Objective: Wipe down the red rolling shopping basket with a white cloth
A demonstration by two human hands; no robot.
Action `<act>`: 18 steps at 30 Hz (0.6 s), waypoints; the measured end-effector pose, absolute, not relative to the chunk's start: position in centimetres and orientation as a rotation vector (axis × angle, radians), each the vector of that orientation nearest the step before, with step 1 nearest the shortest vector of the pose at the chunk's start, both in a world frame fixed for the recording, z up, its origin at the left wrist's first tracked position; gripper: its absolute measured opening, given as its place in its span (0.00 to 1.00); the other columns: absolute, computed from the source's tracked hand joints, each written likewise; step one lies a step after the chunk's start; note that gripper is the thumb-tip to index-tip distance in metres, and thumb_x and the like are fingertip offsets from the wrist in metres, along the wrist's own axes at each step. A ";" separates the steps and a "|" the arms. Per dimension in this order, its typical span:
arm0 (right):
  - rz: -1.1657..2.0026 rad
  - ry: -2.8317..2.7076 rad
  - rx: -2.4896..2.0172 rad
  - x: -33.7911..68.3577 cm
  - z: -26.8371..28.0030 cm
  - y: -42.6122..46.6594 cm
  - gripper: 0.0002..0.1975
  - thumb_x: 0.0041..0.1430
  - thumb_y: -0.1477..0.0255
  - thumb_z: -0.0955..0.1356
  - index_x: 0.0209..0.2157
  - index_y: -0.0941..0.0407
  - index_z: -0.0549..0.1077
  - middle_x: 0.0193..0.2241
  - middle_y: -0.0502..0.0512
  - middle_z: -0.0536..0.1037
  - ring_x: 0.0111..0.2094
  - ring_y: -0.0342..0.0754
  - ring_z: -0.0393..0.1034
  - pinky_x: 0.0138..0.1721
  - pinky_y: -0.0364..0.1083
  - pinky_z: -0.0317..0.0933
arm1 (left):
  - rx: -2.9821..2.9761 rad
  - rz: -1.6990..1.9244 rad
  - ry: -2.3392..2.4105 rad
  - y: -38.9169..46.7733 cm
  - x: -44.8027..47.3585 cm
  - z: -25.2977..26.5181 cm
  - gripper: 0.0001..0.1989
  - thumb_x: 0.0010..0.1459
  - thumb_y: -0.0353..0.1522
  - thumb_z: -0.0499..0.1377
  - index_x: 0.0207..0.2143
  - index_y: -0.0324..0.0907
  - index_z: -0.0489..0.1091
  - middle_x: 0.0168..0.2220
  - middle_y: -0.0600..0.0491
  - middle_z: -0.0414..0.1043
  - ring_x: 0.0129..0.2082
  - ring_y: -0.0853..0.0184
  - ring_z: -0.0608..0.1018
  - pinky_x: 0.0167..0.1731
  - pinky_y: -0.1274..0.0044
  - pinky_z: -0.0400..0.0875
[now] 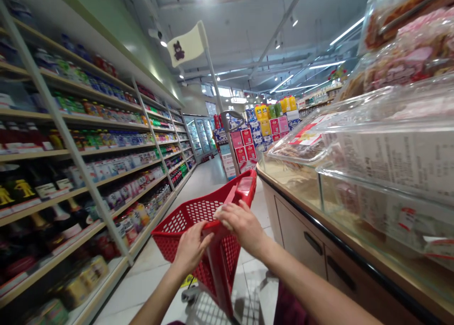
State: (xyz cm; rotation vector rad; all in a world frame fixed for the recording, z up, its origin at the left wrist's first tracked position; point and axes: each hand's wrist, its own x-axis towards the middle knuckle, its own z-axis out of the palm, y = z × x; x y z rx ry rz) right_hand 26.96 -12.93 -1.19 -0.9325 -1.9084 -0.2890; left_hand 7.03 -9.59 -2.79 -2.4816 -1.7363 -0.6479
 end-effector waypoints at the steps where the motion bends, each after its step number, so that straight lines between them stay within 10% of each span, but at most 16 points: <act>1: -0.318 -1.850 -1.011 27.6 -1.1 -12.6 0.13 0.58 0.74 0.58 0.43 0.53 0.69 0.44 0.55 0.72 0.49 0.48 0.62 0.52 0.56 0.50 | -2.465 -0.633 -1.737 -9.9 7.3 -2.7 0.21 0.55 0.40 0.45 0.49 0.43 0.59 0.51 0.51 0.63 0.51 0.65 0.63 0.51 0.69 0.53; 13: -0.595 -1.817 -1.041 26.5 -3.1 -13.0 0.14 0.58 0.75 0.59 0.43 0.50 0.68 0.45 0.50 0.72 0.50 0.46 0.62 0.54 0.53 0.46 | -2.387 -0.549 -1.687 -10.8 9.9 -2.5 0.19 0.53 0.45 0.45 0.38 0.42 0.65 0.39 0.50 0.68 0.42 0.62 0.68 0.44 0.71 0.57; 18: -0.572 -1.653 -1.186 29.9 -2.9 -10.1 0.14 0.58 0.75 0.58 0.44 0.51 0.68 0.46 0.53 0.71 0.50 0.48 0.61 0.51 0.53 0.49 | -2.445 -0.495 -1.923 -9.5 6.2 -5.2 0.22 0.55 0.41 0.42 0.50 0.42 0.58 0.47 0.49 0.65 0.48 0.64 0.65 0.50 0.69 0.52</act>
